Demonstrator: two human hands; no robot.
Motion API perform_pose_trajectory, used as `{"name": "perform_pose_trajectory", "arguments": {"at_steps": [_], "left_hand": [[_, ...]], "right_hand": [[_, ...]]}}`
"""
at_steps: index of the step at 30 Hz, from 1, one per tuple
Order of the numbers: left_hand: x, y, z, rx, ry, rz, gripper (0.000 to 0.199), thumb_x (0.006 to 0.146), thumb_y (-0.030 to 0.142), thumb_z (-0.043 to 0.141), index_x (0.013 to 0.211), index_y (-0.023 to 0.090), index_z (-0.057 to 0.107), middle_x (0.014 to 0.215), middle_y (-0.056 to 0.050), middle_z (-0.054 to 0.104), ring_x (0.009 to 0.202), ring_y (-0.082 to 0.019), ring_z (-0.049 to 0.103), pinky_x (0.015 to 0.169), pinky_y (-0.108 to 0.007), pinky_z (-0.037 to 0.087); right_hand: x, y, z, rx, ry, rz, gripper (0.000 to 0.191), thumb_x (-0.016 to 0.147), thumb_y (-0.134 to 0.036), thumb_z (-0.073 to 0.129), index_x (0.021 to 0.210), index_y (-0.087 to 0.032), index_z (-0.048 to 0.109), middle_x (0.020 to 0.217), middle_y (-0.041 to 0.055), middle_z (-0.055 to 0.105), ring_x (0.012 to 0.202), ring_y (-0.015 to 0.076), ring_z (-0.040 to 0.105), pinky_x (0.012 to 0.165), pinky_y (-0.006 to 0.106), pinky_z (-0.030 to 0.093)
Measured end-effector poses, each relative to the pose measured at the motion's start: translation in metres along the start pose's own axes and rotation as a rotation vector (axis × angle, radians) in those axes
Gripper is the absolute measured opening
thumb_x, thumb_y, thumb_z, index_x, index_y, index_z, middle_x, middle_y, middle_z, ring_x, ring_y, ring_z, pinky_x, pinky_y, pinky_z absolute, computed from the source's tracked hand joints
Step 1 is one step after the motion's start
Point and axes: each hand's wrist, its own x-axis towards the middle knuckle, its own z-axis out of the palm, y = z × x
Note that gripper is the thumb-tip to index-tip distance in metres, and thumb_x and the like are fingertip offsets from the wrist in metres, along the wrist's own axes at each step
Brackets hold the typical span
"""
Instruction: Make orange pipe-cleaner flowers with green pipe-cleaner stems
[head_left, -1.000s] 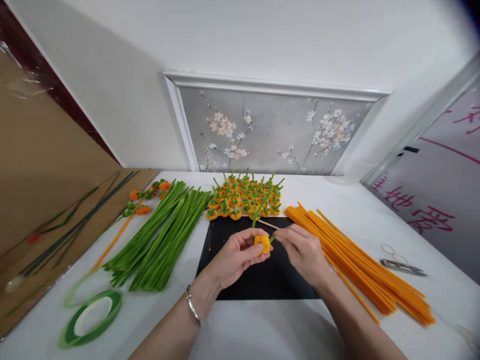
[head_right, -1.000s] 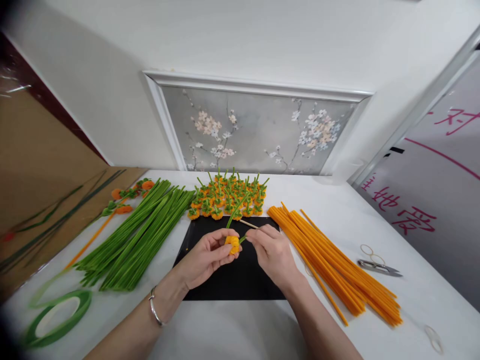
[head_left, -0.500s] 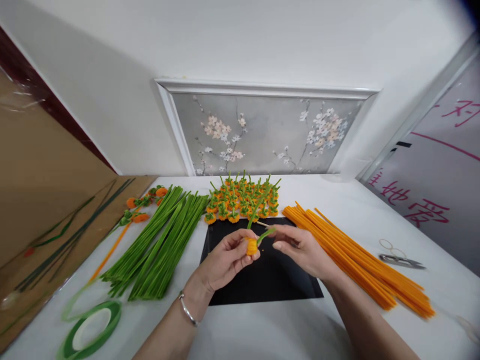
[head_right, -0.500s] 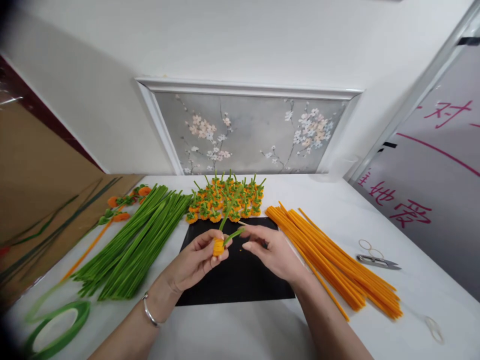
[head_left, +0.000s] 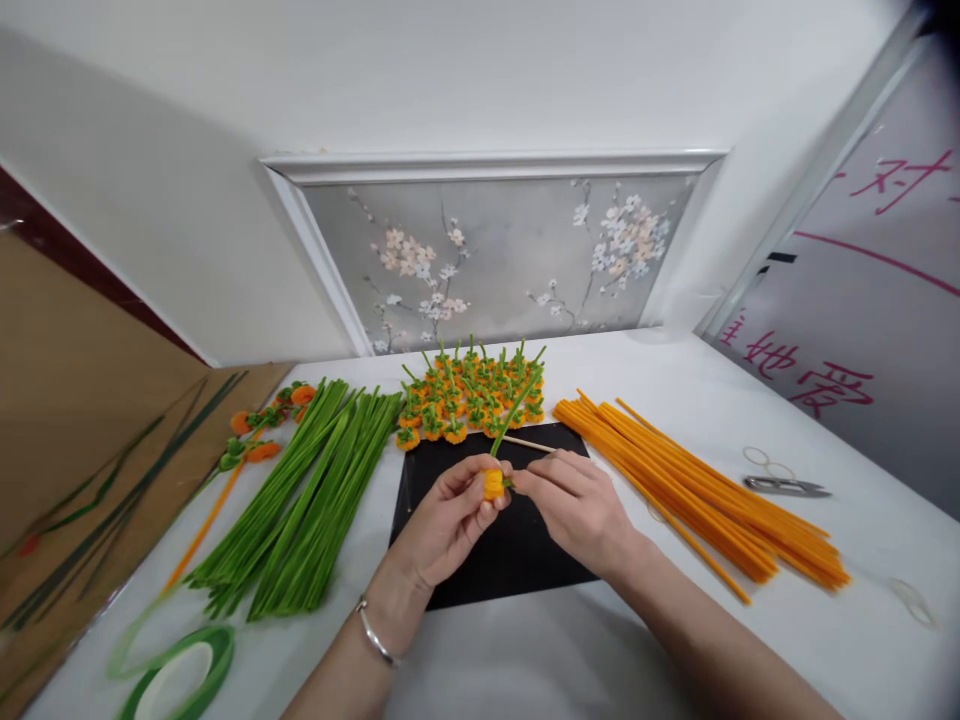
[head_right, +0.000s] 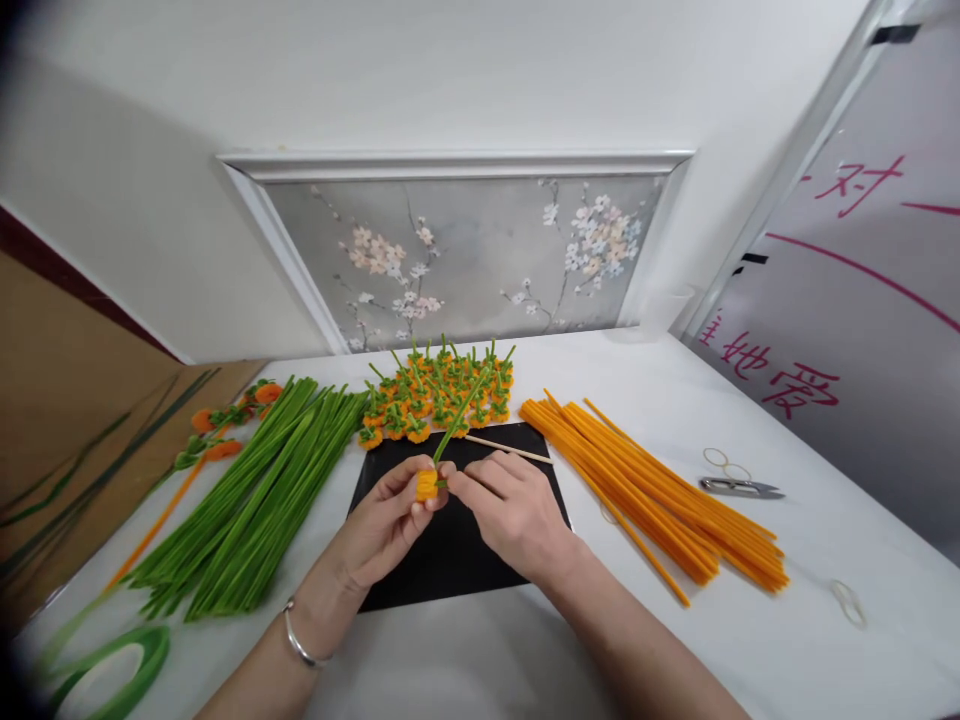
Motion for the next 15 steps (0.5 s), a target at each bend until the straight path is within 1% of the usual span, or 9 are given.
{"name": "perform_pose_trajectory", "arguments": {"at_steps": [2,4,6,8,12,15], "left_hand": [[0.0013,-0.0008,0.0026,-0.034,0.02,-0.001,0.026,0.061,0.015,0.086,0.084,0.02,0.076,0.09,-0.003,0.071,0.068,-0.007,0.066,0.058,-0.006,0.053],[0.0028,-0.002,0.0041,-0.043,0.031,-0.004,0.026,0.06,0.015,0.086,0.084,0.019,0.076,0.093,-0.004,0.071,0.066,-0.006,0.066,0.058,-0.006,0.053],[0.0039,-0.0038,0.0048,-0.021,0.035,-0.002,0.024,0.061,0.016,0.085,0.084,0.018,0.076,0.095,-0.004,0.072,0.064,-0.006,0.066,0.056,-0.006,0.054],[0.0044,-0.0053,0.0052,0.016,0.038,-0.006,0.025,0.061,0.017,0.085,0.085,0.018,0.076,0.096,-0.004,0.072,0.063,-0.006,0.066,0.055,-0.007,0.054],[0.0036,-0.005,0.0058,0.125,0.055,0.0,0.027,0.065,0.021,0.083,0.091,0.016,0.075,0.086,-0.004,0.072,0.064,-0.008,0.067,0.057,-0.008,0.055],[0.0021,-0.003,0.0063,0.216,0.053,0.01,0.028,0.068,0.019,0.081,0.094,0.014,0.074,0.081,-0.004,0.071,0.067,-0.01,0.068,0.062,-0.012,0.057]], "right_hand": [[-0.0008,-0.0013,0.0028,-0.014,-0.015,-0.001,0.028,0.092,-0.007,0.041,0.098,-0.019,0.065,0.084,0.0058,0.069,0.07,0.0157,0.058,0.065,0.03,0.049],[-0.0007,-0.0034,0.0052,0.005,-0.024,0.027,0.028,0.092,-0.007,0.038,0.094,-0.019,0.064,0.079,0.0056,0.068,0.067,0.0154,0.056,0.064,0.029,0.047],[0.0,-0.005,0.0071,0.014,-0.032,0.047,0.028,0.093,-0.008,0.037,0.089,-0.018,0.063,0.073,0.0051,0.065,0.065,0.0155,0.053,0.063,0.028,0.046],[0.0006,-0.0051,0.008,0.004,-0.036,0.035,0.028,0.093,-0.008,0.036,0.085,-0.017,0.062,0.07,0.0049,0.063,0.063,0.0157,0.051,0.062,0.028,0.045],[0.0005,-0.0017,0.0065,-0.059,-0.063,-0.024,0.028,0.091,-0.007,0.036,0.077,-0.016,0.058,0.067,0.0047,0.059,0.061,0.0162,0.047,0.059,0.028,0.041],[-0.0004,-0.0002,0.0044,-0.106,-0.125,-0.005,0.027,0.09,-0.008,0.038,0.071,-0.017,0.056,0.064,0.0043,0.057,0.06,0.0164,0.048,0.058,0.029,0.038]]}}
